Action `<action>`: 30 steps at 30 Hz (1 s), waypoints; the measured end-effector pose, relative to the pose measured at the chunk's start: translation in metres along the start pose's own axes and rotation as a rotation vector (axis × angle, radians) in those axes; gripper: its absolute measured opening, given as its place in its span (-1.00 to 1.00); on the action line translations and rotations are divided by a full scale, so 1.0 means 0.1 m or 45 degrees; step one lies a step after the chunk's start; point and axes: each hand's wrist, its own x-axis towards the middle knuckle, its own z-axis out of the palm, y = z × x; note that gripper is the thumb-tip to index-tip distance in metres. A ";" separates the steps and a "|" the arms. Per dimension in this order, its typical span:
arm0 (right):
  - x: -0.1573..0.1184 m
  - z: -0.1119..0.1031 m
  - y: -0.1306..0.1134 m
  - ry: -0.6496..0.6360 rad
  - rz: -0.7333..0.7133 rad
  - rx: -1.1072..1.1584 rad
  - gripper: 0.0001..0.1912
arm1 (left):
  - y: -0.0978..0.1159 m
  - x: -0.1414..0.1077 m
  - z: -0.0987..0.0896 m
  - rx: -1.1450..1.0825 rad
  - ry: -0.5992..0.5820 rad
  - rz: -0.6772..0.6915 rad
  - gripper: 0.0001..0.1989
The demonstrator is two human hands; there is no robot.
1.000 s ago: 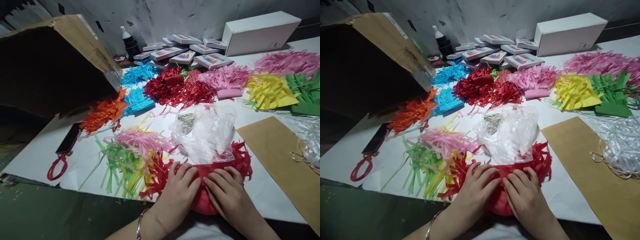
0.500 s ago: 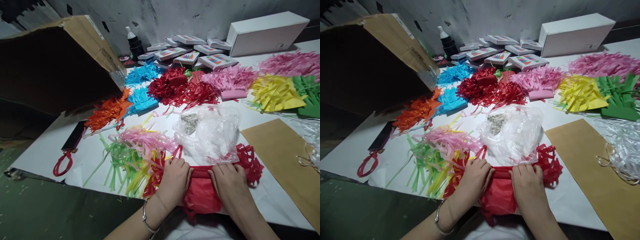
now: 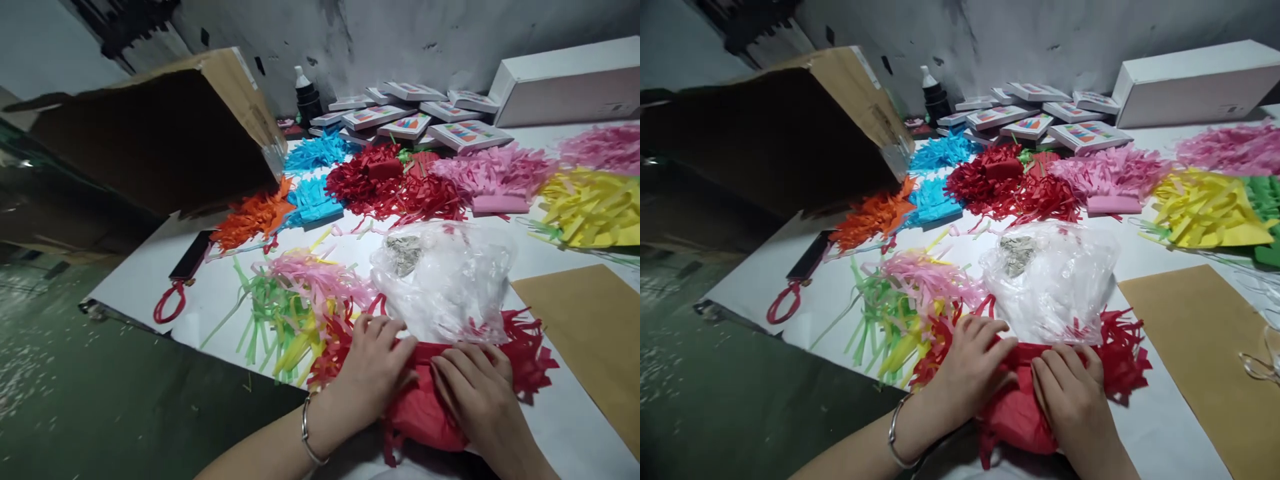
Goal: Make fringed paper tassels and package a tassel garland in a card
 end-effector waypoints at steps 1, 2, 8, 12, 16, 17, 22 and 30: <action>0.01 0.00 0.00 0.017 0.029 0.028 -0.75 | 0.00 -0.03 0.01 0.005 0.006 0.074 -0.82; 0.02 0.01 -0.01 0.018 0.046 0.048 -0.75 | -0.01 -0.05 0.03 0.016 -0.011 0.131 -0.91; -0.04 0.08 0.03 -0.052 -0.040 0.008 -0.62 | -0.06 -0.10 0.13 0.003 0.028 0.219 -0.89; -0.08 0.10 0.08 -0.058 -0.084 -0.019 -0.62 | -0.09 -0.08 0.07 0.025 0.009 0.257 -0.86; -0.03 0.11 0.08 -0.092 -0.089 -0.093 -0.74 | -0.13 -0.03 0.02 0.057 -0.032 0.342 -0.86; -0.02 0.12 0.09 -0.102 -0.115 -0.114 -0.74 | -0.14 -0.02 0.02 0.038 -0.023 0.337 -0.86; -0.02 0.20 0.11 -0.072 -0.176 -0.108 -0.67 | -0.15 -0.01 0.08 -0.030 0.035 0.313 -0.83; 0.07 0.16 -0.02 0.009 -0.181 -0.064 -0.57 | -0.17 -0.03 0.23 -0.064 0.252 0.280 -0.83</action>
